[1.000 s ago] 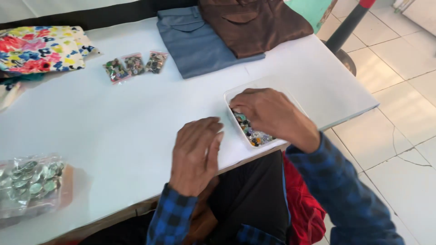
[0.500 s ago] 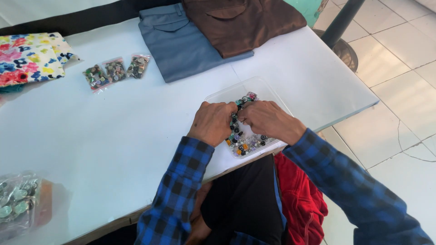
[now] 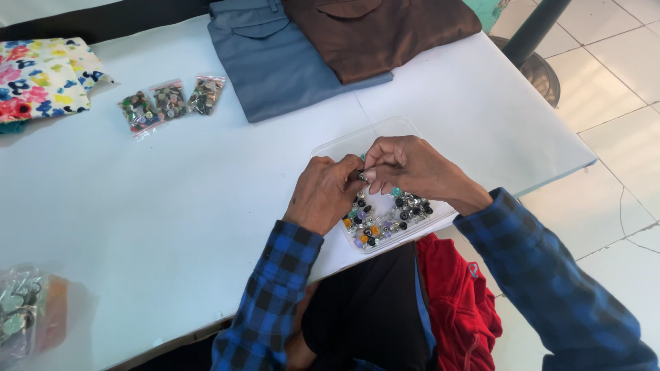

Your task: The person sorts buttons from a container into small plastic bags by hand and then places the filled bags into a larger container.

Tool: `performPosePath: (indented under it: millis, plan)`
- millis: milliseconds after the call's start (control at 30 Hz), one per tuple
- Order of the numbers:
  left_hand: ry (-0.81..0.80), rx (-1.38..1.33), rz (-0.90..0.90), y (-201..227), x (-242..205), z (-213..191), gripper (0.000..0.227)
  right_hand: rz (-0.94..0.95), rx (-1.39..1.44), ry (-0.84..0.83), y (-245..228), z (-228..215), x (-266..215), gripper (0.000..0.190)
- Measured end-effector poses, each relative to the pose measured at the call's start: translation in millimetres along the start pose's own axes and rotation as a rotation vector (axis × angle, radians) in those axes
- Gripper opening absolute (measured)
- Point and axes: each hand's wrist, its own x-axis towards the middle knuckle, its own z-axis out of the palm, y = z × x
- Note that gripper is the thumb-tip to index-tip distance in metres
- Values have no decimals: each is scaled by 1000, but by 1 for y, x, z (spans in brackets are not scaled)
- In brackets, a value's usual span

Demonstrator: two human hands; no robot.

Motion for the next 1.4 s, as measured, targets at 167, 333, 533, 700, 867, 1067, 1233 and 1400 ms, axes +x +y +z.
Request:
performPosePath:
  millis: [167,333,533,700,867,1067,1233,1400]
  plan:
    - [313,386,203,-2,-11,8,13,-113,-265,-43,-3,5,4,14]
    - [518,403,197,-5,-21,4,8,-343,-697,-202,-6,28,13,20]
    - [616,406,131,-16,-19,14,14,-359,-1083,-275,8,45,31,15]
    - [478,385,96,-22,-21,14,13,-209,-986,-240,-8,40,19,14]
    - [368,166,53,-27,-18,9,16,-33,-705,-165,9,15,17,13]
    - [299,39,-70,-17,-21,3,16,13,-254,23,-14,9,2,13]
    - [271,-38,-101,-7,-21,-5,20,-41,-189,30,-9,12,5,17]
    - [259,-106,-124,-3,-19,-6,20,-111,-77,53,-5,11,5,11]
